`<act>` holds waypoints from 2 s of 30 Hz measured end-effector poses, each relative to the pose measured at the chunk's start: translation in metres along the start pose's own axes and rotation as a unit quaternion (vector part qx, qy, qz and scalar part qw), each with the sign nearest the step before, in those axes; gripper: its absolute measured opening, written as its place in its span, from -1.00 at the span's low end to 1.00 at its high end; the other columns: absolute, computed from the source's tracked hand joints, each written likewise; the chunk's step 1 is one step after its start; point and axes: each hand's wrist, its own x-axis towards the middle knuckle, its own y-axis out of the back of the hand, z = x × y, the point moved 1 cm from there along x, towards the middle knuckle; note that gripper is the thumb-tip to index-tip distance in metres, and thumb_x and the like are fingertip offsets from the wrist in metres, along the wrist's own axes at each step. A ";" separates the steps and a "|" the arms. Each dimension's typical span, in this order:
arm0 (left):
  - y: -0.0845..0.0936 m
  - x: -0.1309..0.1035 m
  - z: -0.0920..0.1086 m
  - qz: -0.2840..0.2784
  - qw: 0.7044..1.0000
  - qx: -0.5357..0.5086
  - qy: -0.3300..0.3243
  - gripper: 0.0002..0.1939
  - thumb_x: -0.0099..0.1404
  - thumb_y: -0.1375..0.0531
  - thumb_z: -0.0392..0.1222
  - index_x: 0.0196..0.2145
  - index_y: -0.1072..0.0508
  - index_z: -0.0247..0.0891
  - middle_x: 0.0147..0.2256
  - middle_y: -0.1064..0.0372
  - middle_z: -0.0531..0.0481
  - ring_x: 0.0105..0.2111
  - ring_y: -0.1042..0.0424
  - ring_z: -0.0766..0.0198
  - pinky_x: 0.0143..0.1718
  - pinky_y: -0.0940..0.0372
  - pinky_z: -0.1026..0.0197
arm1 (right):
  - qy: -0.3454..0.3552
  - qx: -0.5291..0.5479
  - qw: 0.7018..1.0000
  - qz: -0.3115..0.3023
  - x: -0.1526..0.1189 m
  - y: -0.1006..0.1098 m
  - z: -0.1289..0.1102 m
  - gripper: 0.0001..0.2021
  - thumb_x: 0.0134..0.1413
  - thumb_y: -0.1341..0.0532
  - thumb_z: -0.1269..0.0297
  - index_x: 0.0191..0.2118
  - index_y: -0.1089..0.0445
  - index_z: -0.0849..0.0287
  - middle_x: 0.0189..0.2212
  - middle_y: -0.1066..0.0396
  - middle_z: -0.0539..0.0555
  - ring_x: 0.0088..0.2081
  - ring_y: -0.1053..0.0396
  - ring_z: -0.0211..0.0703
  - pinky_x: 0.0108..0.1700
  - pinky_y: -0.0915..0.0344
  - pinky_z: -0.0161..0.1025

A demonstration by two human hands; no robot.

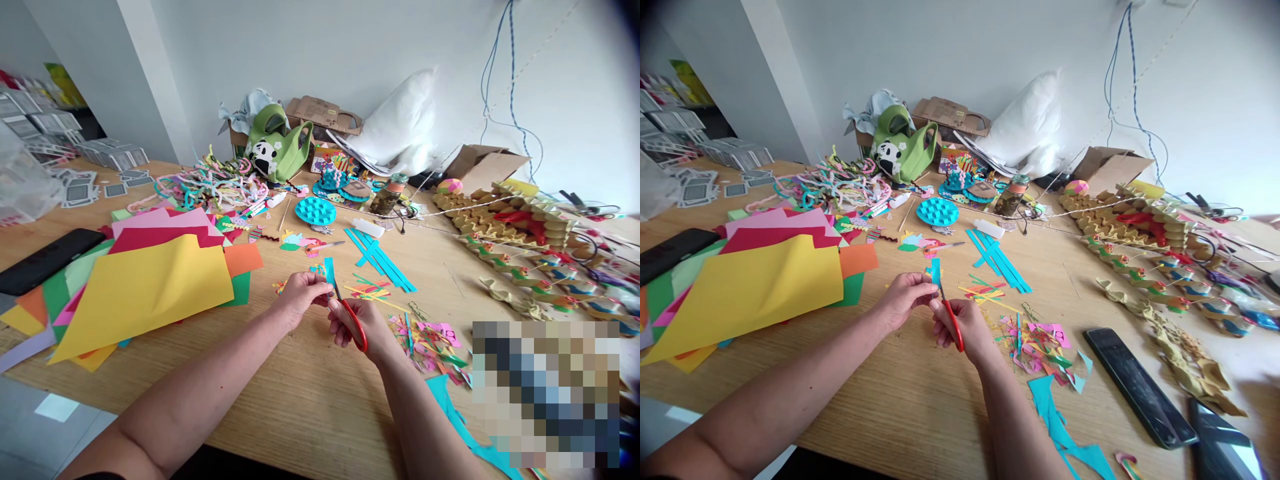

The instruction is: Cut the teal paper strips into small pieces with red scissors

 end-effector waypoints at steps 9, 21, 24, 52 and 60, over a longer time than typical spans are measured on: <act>0.001 0.002 -0.001 0.016 1.000 -0.014 0.020 -0.83 -0.06 -0.28 -0.21 -0.56 -0.39 -0.37 -0.57 -0.34 0.02 -0.56 -0.31 0.39 -0.46 -0.23 0.29 | -0.010 -0.010 1.000 0.000 -0.002 0.000 -0.002 -0.51 -0.22 -0.32 -0.16 -0.54 -0.32 0.26 -0.71 -0.37 0.00 -0.74 -0.30 -0.33 -0.73 -0.19 -0.45; 0.002 0.002 -0.002 -0.032 0.999 0.004 0.005 -0.84 -0.03 -0.25 -0.22 -0.59 -0.38 -0.37 -0.59 -0.33 0.03 -0.59 -0.30 0.40 -0.44 -0.25 0.26 | 0.004 -0.004 1.000 0.000 -0.001 0.000 0.000 -0.50 -0.21 -0.31 -0.17 -0.53 -0.33 0.26 -0.70 -0.38 0.02 -0.73 -0.31 -0.32 -0.71 -0.22 -0.44; 0.002 0.002 -0.002 -0.027 1.000 0.001 0.004 -0.85 -0.04 -0.26 -0.23 -0.58 -0.38 -0.37 -0.59 -0.33 0.03 -0.57 -0.30 0.40 -0.44 -0.25 0.27 | -0.002 -0.006 1.000 0.003 0.000 0.000 0.000 -0.51 -0.21 -0.31 -0.17 -0.53 -0.33 0.26 -0.70 -0.38 0.02 -0.74 -0.31 -0.33 -0.72 -0.21 -0.44; 0.007 0.005 0.000 -0.019 0.999 -0.006 0.044 -0.80 -0.09 -0.31 -0.23 -0.51 -0.40 -0.37 -0.57 -0.37 0.00 -0.57 -0.34 0.37 -0.45 -0.26 0.26 | -0.011 -0.025 1.000 -0.012 -0.002 0.001 -0.002 -0.53 -0.19 -0.31 -0.14 -0.55 -0.32 0.25 -0.72 -0.37 0.00 -0.75 -0.30 -0.33 -0.73 -0.19 -0.44; 0.008 0.004 0.001 -0.028 0.999 0.003 0.035 -0.83 -0.08 -0.29 -0.25 -0.52 -0.40 -0.38 -0.58 -0.37 0.01 -0.58 -0.34 0.38 -0.45 -0.27 0.27 | -0.011 -0.023 1.000 -0.008 -0.003 0.000 -0.004 -0.52 -0.19 -0.30 -0.16 -0.54 -0.33 0.25 -0.70 -0.39 0.02 -0.73 -0.30 -0.33 -0.70 -0.21 -0.43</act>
